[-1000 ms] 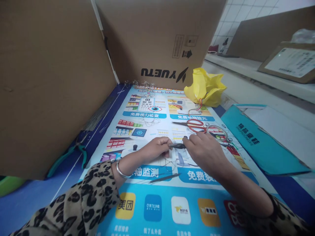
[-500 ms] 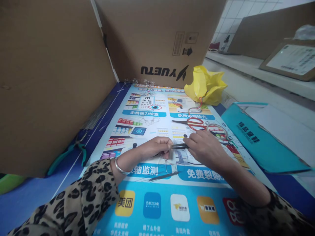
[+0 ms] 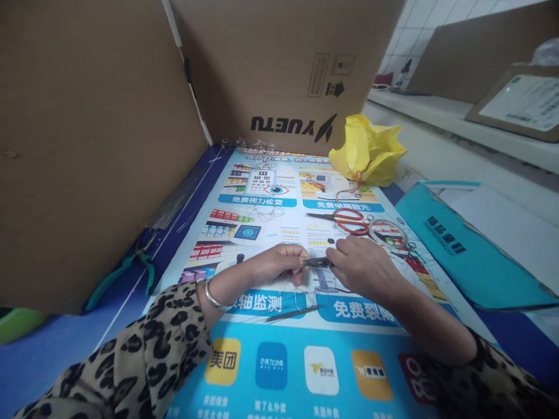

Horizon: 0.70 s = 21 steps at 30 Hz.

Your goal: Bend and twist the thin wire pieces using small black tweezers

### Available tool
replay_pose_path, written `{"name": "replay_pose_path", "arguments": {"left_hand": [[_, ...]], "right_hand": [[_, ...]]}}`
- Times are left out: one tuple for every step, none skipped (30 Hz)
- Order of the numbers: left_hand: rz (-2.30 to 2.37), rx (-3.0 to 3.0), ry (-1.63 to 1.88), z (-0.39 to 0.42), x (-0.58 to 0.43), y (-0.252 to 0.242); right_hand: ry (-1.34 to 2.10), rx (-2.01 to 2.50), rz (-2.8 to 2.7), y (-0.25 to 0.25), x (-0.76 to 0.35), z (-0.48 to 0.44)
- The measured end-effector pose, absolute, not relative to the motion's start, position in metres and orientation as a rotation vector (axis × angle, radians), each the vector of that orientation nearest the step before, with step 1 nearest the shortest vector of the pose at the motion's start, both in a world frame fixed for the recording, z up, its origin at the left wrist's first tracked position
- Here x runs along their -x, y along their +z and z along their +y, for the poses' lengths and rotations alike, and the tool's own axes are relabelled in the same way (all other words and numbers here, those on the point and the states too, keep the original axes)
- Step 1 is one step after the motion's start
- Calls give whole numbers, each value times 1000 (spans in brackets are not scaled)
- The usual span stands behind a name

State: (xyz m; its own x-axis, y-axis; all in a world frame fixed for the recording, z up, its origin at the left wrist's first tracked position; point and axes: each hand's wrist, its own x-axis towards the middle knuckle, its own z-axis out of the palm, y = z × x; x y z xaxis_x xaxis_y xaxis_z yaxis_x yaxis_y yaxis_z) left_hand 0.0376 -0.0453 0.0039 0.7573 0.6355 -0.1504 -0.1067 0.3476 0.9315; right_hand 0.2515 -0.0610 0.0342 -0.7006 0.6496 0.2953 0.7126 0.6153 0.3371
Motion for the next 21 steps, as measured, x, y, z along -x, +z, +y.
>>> {"name": "replay_pose_path", "arguments": {"left_hand": [[545, -1118, 514, -45, -37, 4], [539, -1116, 519, -46, -37, 4], [532, -1116, 526, -46, -37, 4], [528, -1115, 532, -46, -37, 4], [529, -1117, 538, -46, -37, 4], [535, -1120, 542, -46, -37, 4], [546, -1124, 544, -46, -37, 3], [558, -1130, 544, -46, -37, 3], [567, -1135, 544, -46, -37, 3], [573, -1139, 547, -46, -37, 3], [577, -1142, 552, -46, -37, 2], [581, -1142, 556, -46, -38, 2], [587, -1138, 561, -46, -38, 2], [594, -1129, 565, -46, -38, 2], [601, -1117, 569, -46, -38, 2], [606, -1106, 571, -46, -39, 2], [608, -1098, 574, -47, -39, 2], [607, -1093, 577, -47, -39, 2], [606, -1089, 584, -48, -40, 3], [609, -1086, 593, -48, -41, 4], [618, -1082, 606, -49, -41, 5]], "right_hand": [[-652, 1148, -2700, 34, -252, -61], [-647, 1153, -2708, 34, -252, -61], [-640, 1159, -2717, 33, -251, -61], [-630, 1165, -2726, 33, -251, -61], [-617, 1170, -2734, 33, -251, -61], [-603, 1177, -2739, 32, -251, -61], [-590, 1185, -2742, 32, -250, -61], [-578, 1194, -2743, 32, -250, -61], [-569, 1201, -2745, 31, -249, -62], [-562, 1207, -2746, 31, -249, -62], [-556, 1213, -2750, 30, -249, -61], [-551, 1220, -2755, 30, -249, -61], [-547, 1225, -2761, 29, -248, -61], [-542, 1231, -2766, 29, -248, -61], [-535, 1239, -2772, 29, -248, -60], [-528, 1248, -2776, 28, -248, -60], [-516, 1258, -2781, 28, -249, -59], [-500, 1265, -2786, 28, -249, -59], [-475, 1272, -2791, 28, -249, -59], [-439, 1280, -2793, 27, -250, -59], [-388, 1291, -2787, 27, -250, -58]]}}
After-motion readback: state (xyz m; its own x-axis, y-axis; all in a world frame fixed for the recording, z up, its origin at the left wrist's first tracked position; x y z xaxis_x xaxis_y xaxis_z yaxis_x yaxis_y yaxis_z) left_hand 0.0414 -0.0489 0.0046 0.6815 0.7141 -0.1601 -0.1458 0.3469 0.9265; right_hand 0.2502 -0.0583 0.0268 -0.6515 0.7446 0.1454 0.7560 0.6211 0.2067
